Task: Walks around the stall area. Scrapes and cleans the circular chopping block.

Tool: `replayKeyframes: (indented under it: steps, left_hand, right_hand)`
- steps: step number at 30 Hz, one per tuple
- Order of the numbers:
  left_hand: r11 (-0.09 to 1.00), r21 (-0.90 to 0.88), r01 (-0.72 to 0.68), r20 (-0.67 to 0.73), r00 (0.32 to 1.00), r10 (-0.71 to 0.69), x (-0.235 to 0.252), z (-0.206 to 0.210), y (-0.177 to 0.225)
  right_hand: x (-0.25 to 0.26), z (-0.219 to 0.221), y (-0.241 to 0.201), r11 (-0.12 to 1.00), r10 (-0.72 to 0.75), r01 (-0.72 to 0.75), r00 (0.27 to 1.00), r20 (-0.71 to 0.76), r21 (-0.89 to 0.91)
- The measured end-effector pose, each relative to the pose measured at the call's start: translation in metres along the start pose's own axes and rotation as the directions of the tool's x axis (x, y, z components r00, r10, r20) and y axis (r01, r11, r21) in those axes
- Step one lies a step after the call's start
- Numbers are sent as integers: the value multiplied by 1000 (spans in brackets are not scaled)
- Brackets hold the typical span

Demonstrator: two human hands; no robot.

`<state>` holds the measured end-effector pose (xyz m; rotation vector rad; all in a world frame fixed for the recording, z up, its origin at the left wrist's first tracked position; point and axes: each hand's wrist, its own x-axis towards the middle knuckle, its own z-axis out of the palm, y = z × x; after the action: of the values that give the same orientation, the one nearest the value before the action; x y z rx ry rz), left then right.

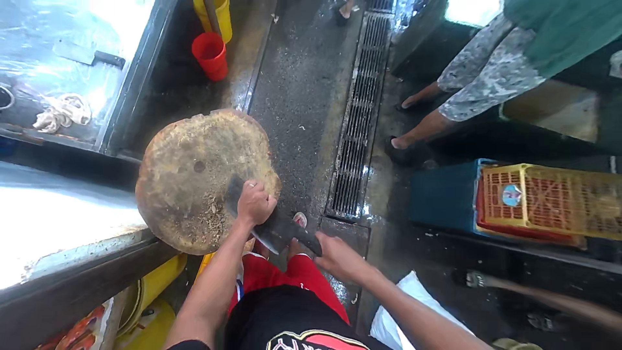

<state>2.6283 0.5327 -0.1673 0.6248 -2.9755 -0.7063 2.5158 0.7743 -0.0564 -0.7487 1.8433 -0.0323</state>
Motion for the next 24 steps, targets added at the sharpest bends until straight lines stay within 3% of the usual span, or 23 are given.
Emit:
replayKeyframes:
  steps: [5,7,13,16,19,21,24]
  left_hand:
    - [998,-1,-60,146,987,59,47,11,60]
    - [991,-8,-136,87,987,136,70,22,70]
    - [999,9,32,-25,999,-31,-7,-2,-1]
    - [999,-40,3,-11,1000,-4,15,1,27]
    - [996,-69,-49,101,993,55,55,15,63]
    - [997,-67,-30,81,996,35,53,13,55]
    - [990,-22,138,10,990,-138,-6,-5,8]
  right_hand:
    - [-13,-9,57,987,109,-101,992,-61,129]
    - [-13,-19,67,984,135,-123,986,-92,132]
    - [6,0,1,1000,-10,10,999,46,7]
    - [-2,-8,25,999,43,-42,999,-8,30]
    - [-6,-27,65,991,103,-99,994,-40,91]
    - [5,-32,60,996,77,-76,997,-24,53]
    - [24,-17,10,997,-53,57,995,86,-43]
